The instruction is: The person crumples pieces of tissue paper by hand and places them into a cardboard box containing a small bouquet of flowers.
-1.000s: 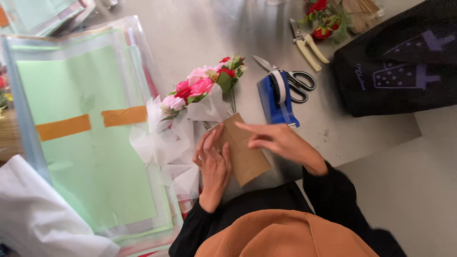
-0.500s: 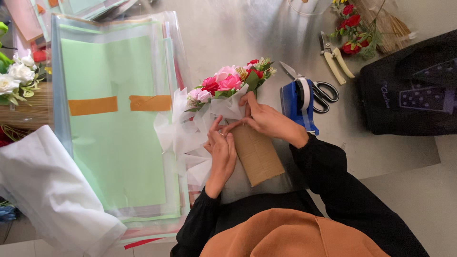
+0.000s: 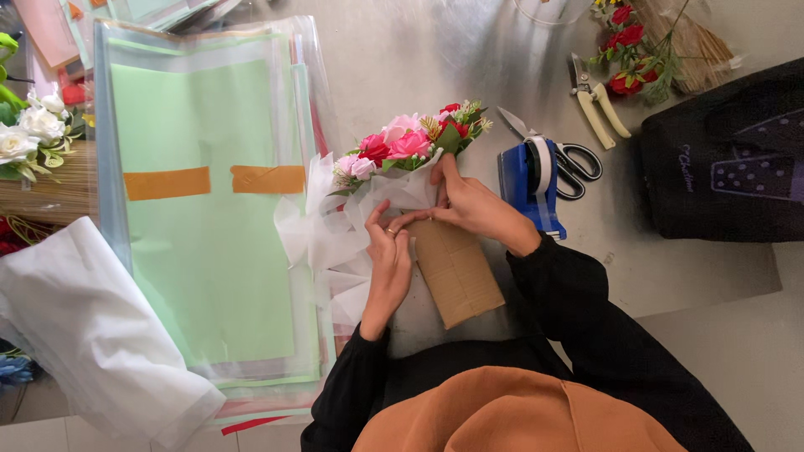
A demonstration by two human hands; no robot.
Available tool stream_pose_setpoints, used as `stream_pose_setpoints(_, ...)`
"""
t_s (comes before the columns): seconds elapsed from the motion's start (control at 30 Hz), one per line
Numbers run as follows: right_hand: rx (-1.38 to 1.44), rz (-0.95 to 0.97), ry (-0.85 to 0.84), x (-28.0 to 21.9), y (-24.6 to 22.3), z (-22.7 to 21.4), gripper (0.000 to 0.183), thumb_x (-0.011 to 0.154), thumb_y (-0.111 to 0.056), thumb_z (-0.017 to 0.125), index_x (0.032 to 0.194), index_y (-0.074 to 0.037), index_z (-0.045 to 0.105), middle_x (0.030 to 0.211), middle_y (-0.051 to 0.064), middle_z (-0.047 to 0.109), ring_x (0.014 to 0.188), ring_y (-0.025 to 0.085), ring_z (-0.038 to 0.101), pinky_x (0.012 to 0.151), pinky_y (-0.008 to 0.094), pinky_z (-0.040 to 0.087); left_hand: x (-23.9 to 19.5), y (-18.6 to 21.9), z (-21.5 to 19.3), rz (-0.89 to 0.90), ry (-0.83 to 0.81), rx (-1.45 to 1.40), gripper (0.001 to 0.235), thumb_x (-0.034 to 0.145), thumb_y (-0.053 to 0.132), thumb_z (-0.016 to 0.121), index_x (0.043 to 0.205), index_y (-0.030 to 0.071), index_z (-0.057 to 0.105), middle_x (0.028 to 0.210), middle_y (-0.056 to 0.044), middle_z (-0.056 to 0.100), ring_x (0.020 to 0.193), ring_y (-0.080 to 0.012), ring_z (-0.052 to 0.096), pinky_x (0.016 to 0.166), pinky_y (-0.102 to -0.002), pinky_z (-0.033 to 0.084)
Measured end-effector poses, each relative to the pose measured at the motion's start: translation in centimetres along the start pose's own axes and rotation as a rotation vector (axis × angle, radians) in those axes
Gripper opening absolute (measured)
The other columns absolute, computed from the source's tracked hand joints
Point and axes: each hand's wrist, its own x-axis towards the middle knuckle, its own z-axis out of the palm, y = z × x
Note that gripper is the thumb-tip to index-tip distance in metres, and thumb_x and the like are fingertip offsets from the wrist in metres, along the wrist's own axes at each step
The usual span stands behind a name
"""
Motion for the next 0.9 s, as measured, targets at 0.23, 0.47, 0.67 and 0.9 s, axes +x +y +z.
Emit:
stream_pose_setpoints(0.23, -0.036, 0.025, 0.015, 0.7, 1.5, 1.0, 0.047, 0.089, -0.015, 0.071, 0.119, -0.009, 0.035, 0.082, 0.016, 0.071, 0.083, 0.043, 0.071, 0.078, 0.055, 0.052, -0.7, 0.3, 1.6, 0.118, 0.048, -0.159, 0.061, 0.09, -0.005, 0.04, 0.146, -0.001, 0.017, 0.133, -0.014, 0.067, 0.129, -0.0282, 0.052, 0.116, -0.044, 0.03)
stream_pose_setpoints(0.47, -0.017, 0.058, 0.008, 0.8, 1.1, 0.8, 0.052, 0.089, -0.02, 0.073, 0.122, -0.009, 0.034, 0.082, 0.014, 0.072, 0.084, 0.042, 0.071, 0.078, 0.056, 0.051, -2.3, 0.3, 2.0, 0.324, 0.224, 0.466, 0.061, 0.092, 0.006, 0.053, 0.149, 0.011, 0.032, 0.138, 0.0, 0.051, 0.125, -0.0237, 0.047, 0.106, -0.041, 0.035)
stream_pose_setpoints(0.67, -0.068, 0.018, -0.008, 0.7, 1.1, 0.7, 0.055, 0.091, -0.023, 0.071, 0.126, -0.004, 0.033, 0.083, 0.018, 0.072, 0.082, 0.042, 0.071, 0.078, 0.055, 0.052, -3.3, 0.7, 2.2, 0.482, 0.269, 0.845, 0.051, 0.099, 0.015, 0.052, 0.147, 0.017, 0.037, 0.135, 0.008, 0.055, 0.129, -0.0146, 0.044, 0.1, -0.034, 0.031)
stream_pose_setpoints(0.9, 0.053, 0.049, -0.011, -1.2, -1.1, -0.6, 0.028, 0.099, -0.008, 0.058, 0.121, -0.004, 0.041, 0.091, 0.022, 0.073, 0.085, 0.041, 0.073, 0.079, 0.054, 0.055, -2.6, 0.6, 2.7, 0.61, 0.398, 1.092, 0.036, 0.106, 0.037, 0.053, 0.138, 0.021, 0.055, 0.126, 0.008, 0.063, 0.112, -0.013, 0.057, 0.091, -0.035, 0.03)
